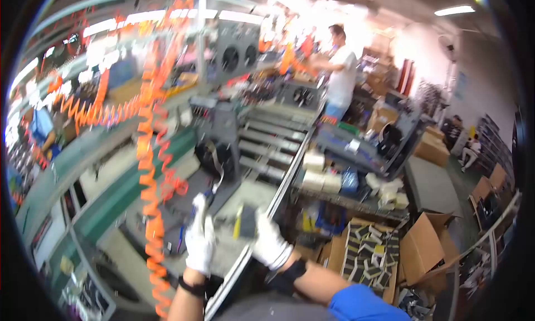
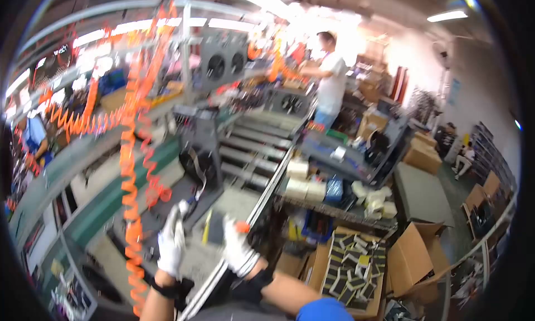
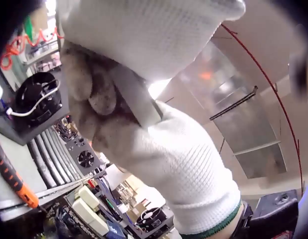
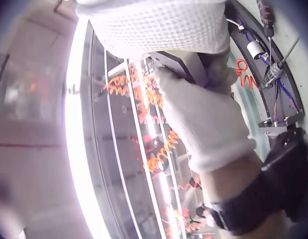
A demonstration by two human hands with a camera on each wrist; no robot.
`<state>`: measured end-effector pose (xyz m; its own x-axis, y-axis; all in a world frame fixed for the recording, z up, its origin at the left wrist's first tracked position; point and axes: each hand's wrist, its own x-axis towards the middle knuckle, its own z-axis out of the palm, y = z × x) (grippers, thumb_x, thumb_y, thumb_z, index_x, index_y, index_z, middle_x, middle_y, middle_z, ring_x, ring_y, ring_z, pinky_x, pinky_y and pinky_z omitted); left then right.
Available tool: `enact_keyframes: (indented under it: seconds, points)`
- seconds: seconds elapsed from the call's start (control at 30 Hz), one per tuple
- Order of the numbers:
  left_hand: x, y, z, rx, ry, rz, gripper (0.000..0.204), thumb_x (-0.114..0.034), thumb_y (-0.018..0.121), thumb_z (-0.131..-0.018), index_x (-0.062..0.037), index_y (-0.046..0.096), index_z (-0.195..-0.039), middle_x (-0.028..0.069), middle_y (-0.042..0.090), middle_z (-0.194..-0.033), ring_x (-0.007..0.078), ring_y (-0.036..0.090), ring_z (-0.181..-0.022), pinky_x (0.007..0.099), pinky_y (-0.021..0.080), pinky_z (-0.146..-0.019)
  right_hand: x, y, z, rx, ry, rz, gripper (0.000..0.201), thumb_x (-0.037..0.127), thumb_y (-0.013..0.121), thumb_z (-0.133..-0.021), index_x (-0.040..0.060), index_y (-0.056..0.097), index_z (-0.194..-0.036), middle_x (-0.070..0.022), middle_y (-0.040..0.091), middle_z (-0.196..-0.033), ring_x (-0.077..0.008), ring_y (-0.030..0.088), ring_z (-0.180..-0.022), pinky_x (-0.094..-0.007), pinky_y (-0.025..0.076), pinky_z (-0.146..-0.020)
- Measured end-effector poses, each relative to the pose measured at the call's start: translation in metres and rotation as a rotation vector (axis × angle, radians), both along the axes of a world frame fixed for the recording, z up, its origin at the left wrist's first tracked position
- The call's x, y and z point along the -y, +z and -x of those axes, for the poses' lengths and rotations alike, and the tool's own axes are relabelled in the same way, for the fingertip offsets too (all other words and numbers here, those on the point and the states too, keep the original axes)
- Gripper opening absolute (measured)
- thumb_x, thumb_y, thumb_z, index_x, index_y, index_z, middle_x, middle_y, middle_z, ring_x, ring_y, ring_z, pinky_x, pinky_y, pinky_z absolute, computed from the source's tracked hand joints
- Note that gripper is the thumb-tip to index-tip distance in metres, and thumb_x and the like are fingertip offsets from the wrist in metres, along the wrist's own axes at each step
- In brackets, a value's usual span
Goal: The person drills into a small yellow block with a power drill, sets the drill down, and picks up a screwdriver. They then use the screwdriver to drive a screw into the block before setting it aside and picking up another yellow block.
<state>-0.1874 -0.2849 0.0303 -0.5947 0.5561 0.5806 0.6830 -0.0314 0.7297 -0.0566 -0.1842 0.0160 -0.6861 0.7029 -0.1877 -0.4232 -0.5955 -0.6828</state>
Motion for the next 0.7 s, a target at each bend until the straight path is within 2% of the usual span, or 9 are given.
enact_keyframes:
  seconds: [0.03,0.1,0.2,0.3,0.37,0.4,0.5,0.63,0.7]
  points:
    - [0.0,-0.02,0.017,-0.188,0.07,-0.101,0.038,-0.008,0.049,-0.096,-0.0023,0.053,-0.134,0.0095,0.07,-0.101,0.0162,0.066,-0.081,0.0293,0.052,-0.072,-0.008,0.005,-0.008,-0.201,0.089,0.022,0.054,0.053,0.041,-0.099,0.0065,0.055,-0.123,-0.0164,0.065,-0.106,-0.0331,0.065,-0.095,-0.0498,0.053,-0.087]
    - [0.022,0.025,-0.007,0.578,-0.112,0.022,0.031,-0.01,0.051,-0.098,-0.002,0.058,-0.127,0.0072,0.066,-0.107,0.0087,0.061,-0.082,0.023,0.05,-0.068,-0.009,0.032,-0.018,-0.25,0.105,-0.039,0.066,0.063,0.039,-0.095,0.0063,0.052,-0.127,-0.0172,0.066,-0.102,-0.0318,0.067,-0.092,-0.0488,0.054,-0.085]
    - [0.021,0.027,-0.029,0.599,-0.224,0.056,0.025,-0.011,0.054,-0.096,-0.0019,0.063,-0.118,0.0018,0.066,-0.092,0.004,0.054,-0.067,0.0195,0.046,-0.06,-0.012,0.037,-0.028,-0.273,0.22,-0.11,0.067,0.06,0.032,-0.098,0.0056,0.043,-0.136,-0.0192,0.065,-0.108,-0.0301,0.066,-0.096,-0.0446,0.054,-0.087]
    - [0.014,0.017,-0.044,0.157,-0.171,0.057,0.026,-0.01,0.061,-0.09,-0.0001,0.064,-0.115,0.0064,0.066,-0.092,0.013,0.062,-0.079,0.0263,0.051,-0.072,-0.001,0.041,-0.023,-0.101,0.118,-0.105,0.07,0.063,0.033,-0.096,0.005,0.049,-0.132,-0.0156,0.065,-0.103,-0.0284,0.066,-0.092,-0.0422,0.055,-0.083]
    - [0.014,0.036,-0.053,0.156,-0.14,0.135,0.033,-0.013,0.069,-0.081,-0.0009,0.065,-0.112,0.0132,0.066,-0.094,0.0228,0.065,-0.08,0.0291,0.051,-0.074,0.006,0.039,-0.02,-0.05,0.088,-0.205,0.069,0.062,0.031,-0.098,0.0044,0.05,-0.131,-0.013,0.064,-0.109,-0.0249,0.064,-0.098,-0.0374,0.053,-0.088]
    - [0.012,0.036,-0.053,0.129,-0.129,0.178,0.034,-0.014,0.071,-0.08,-0.0009,0.065,-0.111,0.0132,0.066,-0.094,0.0239,0.066,-0.079,0.0296,0.052,-0.073,0.0,0.029,-0.027,0.116,0.136,-0.576,0.068,0.06,0.027,-0.1,0.0043,0.05,-0.132,-0.0106,0.062,-0.113,-0.0215,0.06,-0.105,-0.0346,0.049,-0.094]
    - [0.003,0.026,-0.049,0.03,-0.088,0.173,0.033,-0.014,0.072,-0.079,-0.0014,0.065,-0.108,0.0141,0.067,-0.094,0.025,0.067,-0.076,0.0322,0.052,-0.068,0.012,0.028,-0.015,0.057,0.123,-0.358,0.069,0.056,0.027,-0.101,-0.0011,0.044,-0.136,-0.0144,0.06,-0.124,-0.0211,0.058,-0.113,-0.0328,0.046,-0.099]
    - [0.003,0.026,-0.038,0.095,-0.141,0.22,0.022,-0.014,0.071,-0.08,-0.0032,0.065,-0.099,0.0155,0.069,-0.088,0.026,0.069,-0.077,0.036,0.052,-0.064,0.007,0.028,-0.014,0.209,0.172,-0.652,0.068,0.056,0.023,-0.102,0.0017,0.048,-0.134,-0.0099,0.062,-0.115,-0.0188,0.06,-0.106,-0.0306,0.047,-0.093]
    - [0.006,0.031,-0.038,0.016,-0.118,0.399,0.017,-0.015,0.068,-0.082,-0.004,0.064,-0.094,0.0156,0.068,-0.084,0.0298,0.068,-0.073,0.0364,0.052,-0.063,0.006,0.033,-0.017,0.272,0.211,-0.678,0.069,0.057,0.024,-0.101,0.0007,0.049,-0.132,-0.0098,0.063,-0.114,-0.0169,0.061,-0.104,-0.0287,0.048,-0.09]
